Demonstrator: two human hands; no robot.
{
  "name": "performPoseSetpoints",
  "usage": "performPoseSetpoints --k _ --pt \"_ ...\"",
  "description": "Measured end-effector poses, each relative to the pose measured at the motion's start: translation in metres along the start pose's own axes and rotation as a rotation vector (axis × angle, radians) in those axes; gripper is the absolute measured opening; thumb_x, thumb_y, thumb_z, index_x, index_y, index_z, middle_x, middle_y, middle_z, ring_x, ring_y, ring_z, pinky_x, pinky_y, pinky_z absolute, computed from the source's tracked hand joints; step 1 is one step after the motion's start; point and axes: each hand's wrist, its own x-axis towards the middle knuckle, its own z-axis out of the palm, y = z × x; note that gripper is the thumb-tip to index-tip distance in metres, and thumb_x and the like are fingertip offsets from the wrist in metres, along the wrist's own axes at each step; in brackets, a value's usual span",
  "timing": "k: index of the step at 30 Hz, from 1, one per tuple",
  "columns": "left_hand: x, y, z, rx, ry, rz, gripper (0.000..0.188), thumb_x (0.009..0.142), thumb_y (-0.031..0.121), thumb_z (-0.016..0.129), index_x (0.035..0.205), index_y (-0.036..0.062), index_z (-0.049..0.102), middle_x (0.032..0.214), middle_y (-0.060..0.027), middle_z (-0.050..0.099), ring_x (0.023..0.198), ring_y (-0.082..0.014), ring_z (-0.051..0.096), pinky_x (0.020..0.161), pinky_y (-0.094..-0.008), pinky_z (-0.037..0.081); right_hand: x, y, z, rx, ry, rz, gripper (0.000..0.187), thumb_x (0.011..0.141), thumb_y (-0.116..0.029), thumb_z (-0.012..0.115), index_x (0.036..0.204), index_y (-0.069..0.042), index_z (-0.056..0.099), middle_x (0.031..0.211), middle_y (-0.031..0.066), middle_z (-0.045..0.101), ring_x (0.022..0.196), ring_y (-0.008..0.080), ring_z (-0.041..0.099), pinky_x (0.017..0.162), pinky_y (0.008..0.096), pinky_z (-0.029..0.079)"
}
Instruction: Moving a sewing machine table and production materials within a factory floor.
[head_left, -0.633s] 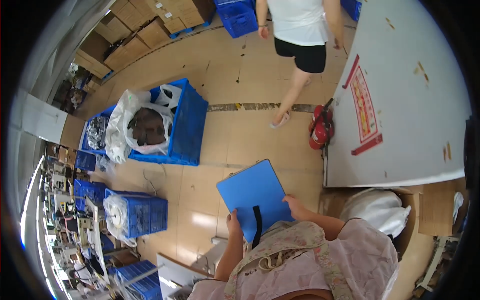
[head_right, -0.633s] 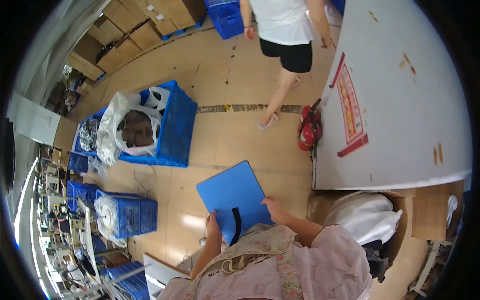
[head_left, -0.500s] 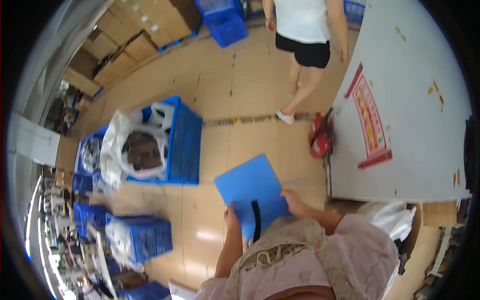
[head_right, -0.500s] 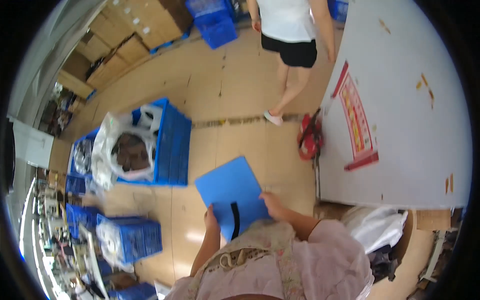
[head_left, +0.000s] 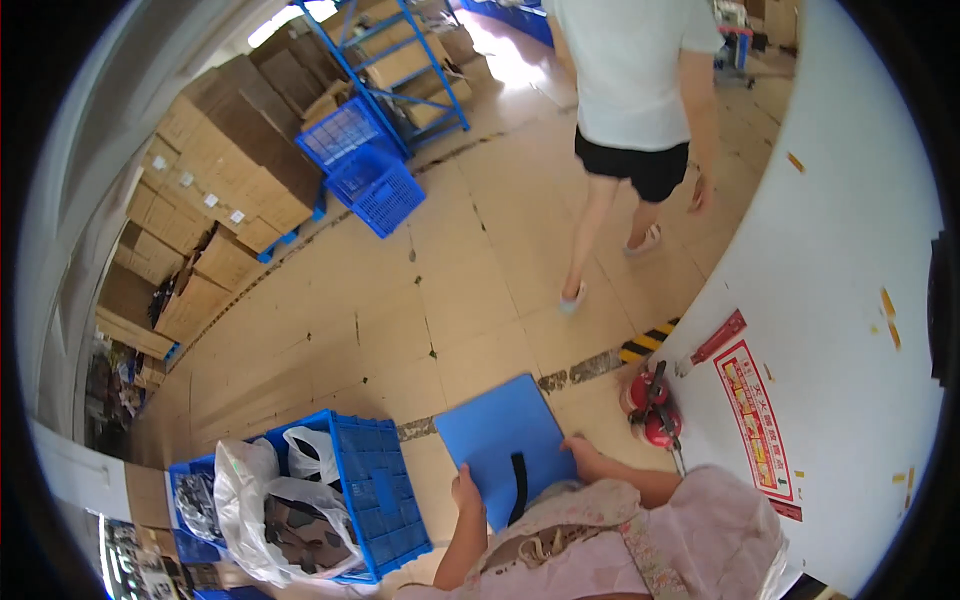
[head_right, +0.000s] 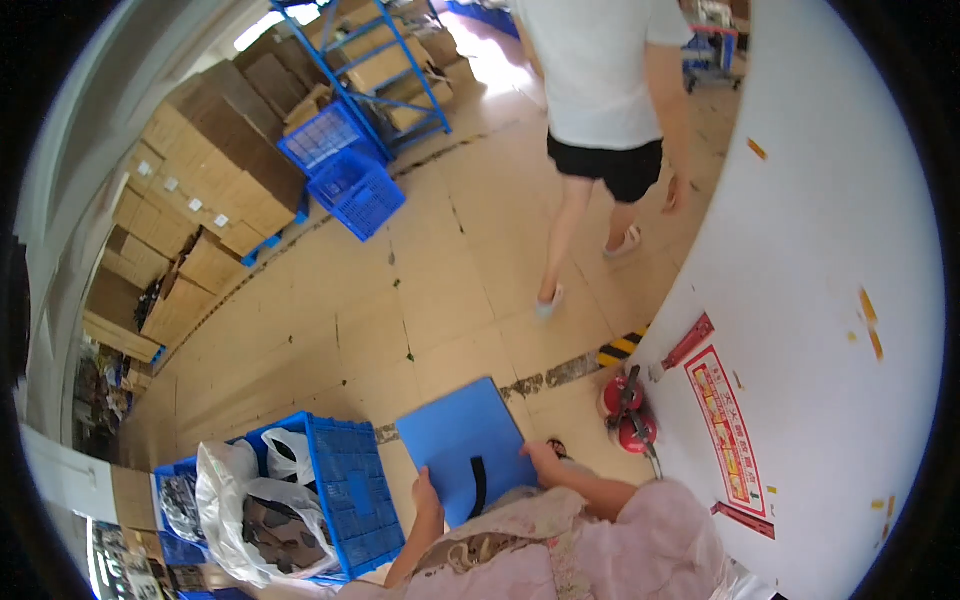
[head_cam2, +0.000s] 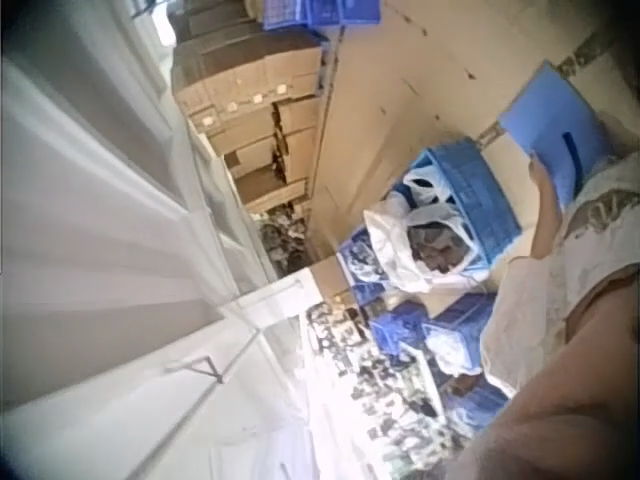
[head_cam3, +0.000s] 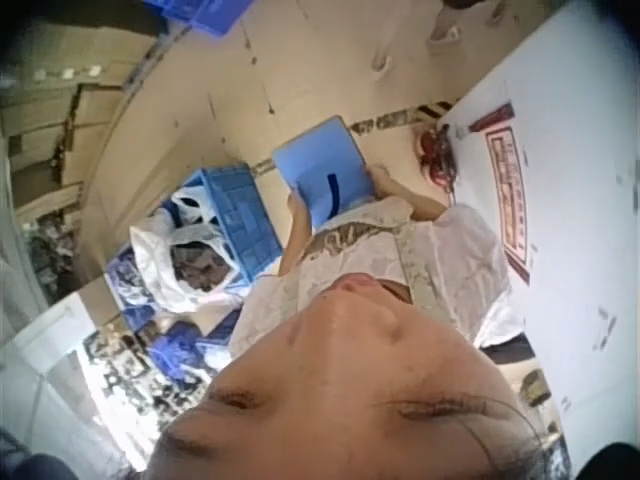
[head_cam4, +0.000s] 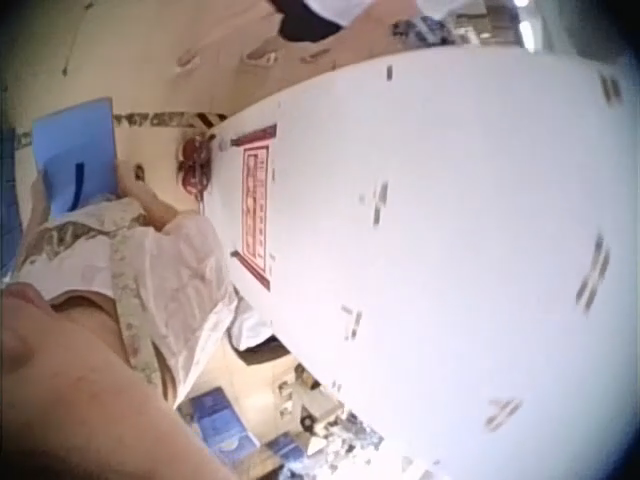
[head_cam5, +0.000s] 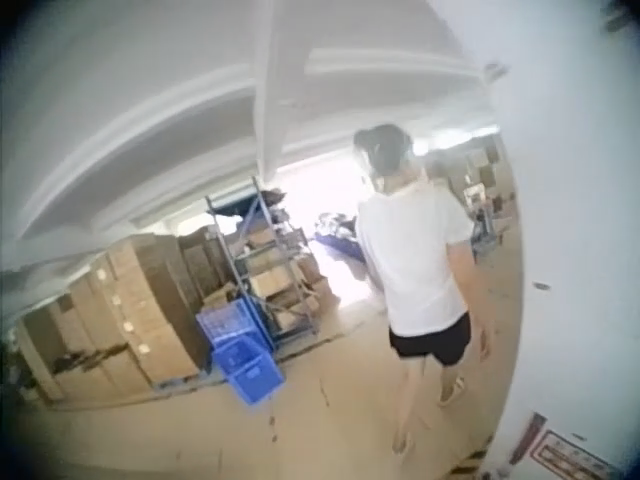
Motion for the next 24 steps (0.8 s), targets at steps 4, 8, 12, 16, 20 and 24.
performPoseSetpoints --k 4,8,12,16,20,24 --pt "0.054 0.088 0.086 0.192 -0.156 -0.123 0.045 0.082 0.035 0.051 0.100 -0.0062 0.054 0.097 -0.0138 0.059 0.089 -0.0219 0.055 0.082 -0.0320 0.042 0.066 -0.122 -0.004 0.200 0.017 0.394 0.015 0.071 -0.016 0.051 0.077 -0.005 0.058 0.075 0.0071 0.054 0.069 0.0167 0.047 0.062 0.0302 0.039" --pt "0.134 0.159 0.206 -0.005 -0.290 -0.079 0.049 0.082 0.037 0.051 0.103 -0.0076 0.052 0.099 -0.0128 0.057 0.085 -0.0212 0.054 0.079 -0.0316 0.041 0.204 -0.156 -0.023 0.360 0.109 0.145 0.017 0.069 -0.018 0.052 0.078 -0.005 0.058 0.071 0.0070 0.053 0.067 0.0166 0.046 0.060 0.0308 0.038" --pt "0.228 0.201 0.312 0.259 -0.436 0.068 0.045 0.084 0.032 0.046 0.099 -0.0099 0.055 0.094 -0.0157 0.060 0.084 -0.0241 0.056 0.078 -0.0325 0.043 0.285 -0.239 -0.022 0.407 0.264 0.196 0.017 0.069 -0.020 0.053 0.074 -0.005 0.058 0.070 0.0069 0.052 0.068 0.0172 0.047 0.061 0.0318 0.039" --pt "0.246 0.242 0.457 0.073 -0.686 -0.052 0.042 0.085 0.030 0.045 0.095 -0.0097 0.056 0.090 -0.0143 0.059 0.083 -0.0228 0.055 0.079 -0.0331 0.042 0.345 -0.268 -0.080 0.407 0.474 0.065 0.022 0.068 -0.022 0.055 0.077 -0.002 0.061 0.079 0.0115 0.058 0.073 0.0209 0.051 0.065 0.0323 0.041" --pt "0.238 0.286 0.576 0.207 -0.780 -0.007 0.042 0.086 0.029 0.045 0.099 -0.0104 0.054 0.093 -0.0146 0.058 0.082 -0.0240 0.056 0.077 -0.0341 0.044 0.377 -0.325 -0.138 0.756 0.612 0.136 0.023 0.067 -0.021 0.056 0.077 -0.001 0.061 0.083 0.0122 0.059 0.075 0.0214 0.051 0.067 0.0320 0.040" --pt "0.197 0.324 0.714 0.245 -1.014 -0.122 0.042 0.086 0.028 0.045 0.103 -0.0102 0.052 0.099 -0.0154 0.056 0.087 -0.0247 0.055 0.079 -0.0346 0.044 0.455 -0.309 -0.231 0.699 0.773 0.181 0.021 0.065 -0.021 0.059 0.076 -0.003 0.061 0.081 0.0106 0.058 0.077 0.0211 0.050 0.068 0.0334 0.039"
